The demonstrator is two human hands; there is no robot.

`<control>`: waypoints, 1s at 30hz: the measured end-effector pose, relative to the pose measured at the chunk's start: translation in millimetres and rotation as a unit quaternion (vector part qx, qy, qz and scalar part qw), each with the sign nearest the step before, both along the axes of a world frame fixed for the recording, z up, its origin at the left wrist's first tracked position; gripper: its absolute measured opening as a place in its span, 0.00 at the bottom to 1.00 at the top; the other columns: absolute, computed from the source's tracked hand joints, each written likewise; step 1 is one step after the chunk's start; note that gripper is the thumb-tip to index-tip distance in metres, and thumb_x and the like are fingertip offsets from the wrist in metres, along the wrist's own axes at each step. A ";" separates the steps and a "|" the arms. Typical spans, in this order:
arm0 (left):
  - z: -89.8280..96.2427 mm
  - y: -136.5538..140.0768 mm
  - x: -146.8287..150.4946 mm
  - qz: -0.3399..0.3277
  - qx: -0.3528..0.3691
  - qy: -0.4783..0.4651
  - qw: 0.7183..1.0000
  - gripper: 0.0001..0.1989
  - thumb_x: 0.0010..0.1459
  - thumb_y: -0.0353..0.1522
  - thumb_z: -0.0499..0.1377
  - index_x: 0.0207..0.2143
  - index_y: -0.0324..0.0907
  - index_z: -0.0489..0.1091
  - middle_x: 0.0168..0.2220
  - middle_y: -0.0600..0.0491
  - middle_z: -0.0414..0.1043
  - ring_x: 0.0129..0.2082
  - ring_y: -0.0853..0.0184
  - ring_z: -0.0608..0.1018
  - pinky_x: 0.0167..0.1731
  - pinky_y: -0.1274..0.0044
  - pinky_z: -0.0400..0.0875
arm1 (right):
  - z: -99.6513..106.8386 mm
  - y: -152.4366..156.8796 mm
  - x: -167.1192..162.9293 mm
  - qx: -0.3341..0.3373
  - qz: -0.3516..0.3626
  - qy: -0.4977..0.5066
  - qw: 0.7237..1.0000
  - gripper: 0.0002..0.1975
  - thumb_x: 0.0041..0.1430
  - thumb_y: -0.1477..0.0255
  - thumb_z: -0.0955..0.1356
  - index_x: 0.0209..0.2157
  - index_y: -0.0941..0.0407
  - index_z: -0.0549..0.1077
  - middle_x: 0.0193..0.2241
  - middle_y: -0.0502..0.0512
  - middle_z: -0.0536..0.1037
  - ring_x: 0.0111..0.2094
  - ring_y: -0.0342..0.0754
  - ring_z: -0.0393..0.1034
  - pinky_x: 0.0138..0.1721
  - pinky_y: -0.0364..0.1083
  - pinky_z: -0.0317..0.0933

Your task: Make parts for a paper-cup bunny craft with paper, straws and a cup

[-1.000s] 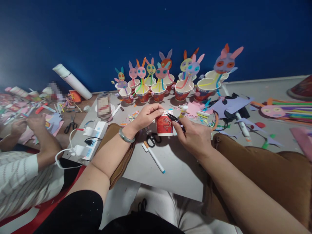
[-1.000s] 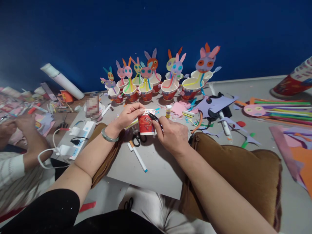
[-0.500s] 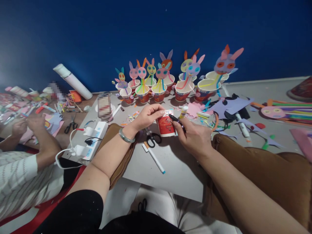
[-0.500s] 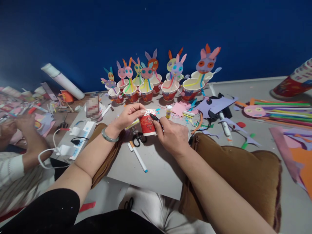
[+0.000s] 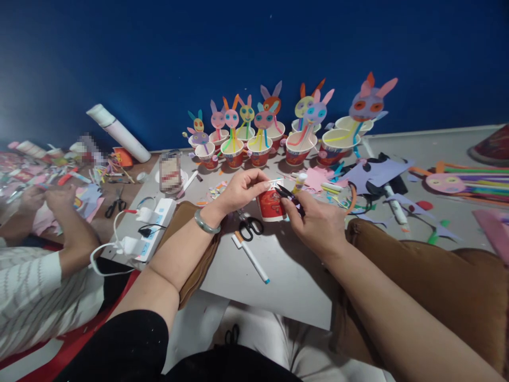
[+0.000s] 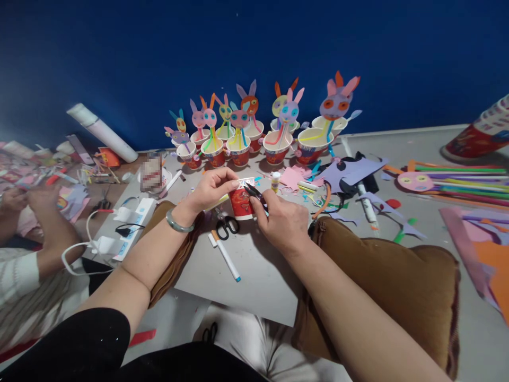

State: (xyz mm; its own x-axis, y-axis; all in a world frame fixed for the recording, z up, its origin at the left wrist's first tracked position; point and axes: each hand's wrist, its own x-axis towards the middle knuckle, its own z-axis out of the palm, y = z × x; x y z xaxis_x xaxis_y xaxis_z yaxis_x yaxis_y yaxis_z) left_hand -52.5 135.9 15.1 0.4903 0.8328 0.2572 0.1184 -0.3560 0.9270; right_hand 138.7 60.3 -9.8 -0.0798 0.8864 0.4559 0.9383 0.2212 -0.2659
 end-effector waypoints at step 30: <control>1.2 -14.0 12.3 0.019 -0.031 -0.028 0.999 0.18 0.55 0.44 0.64 0.31 0.39 0.66 0.28 0.57 0.68 0.27 0.77 0.70 0.28 0.82 0.64 | 0.0 0.2 -1.7 -0.005 -0.052 -0.030 0.998 0.26 0.67 0.56 0.54 0.34 0.59 0.74 0.20 0.57 0.73 0.20 0.45 0.58 0.26 0.45 0.36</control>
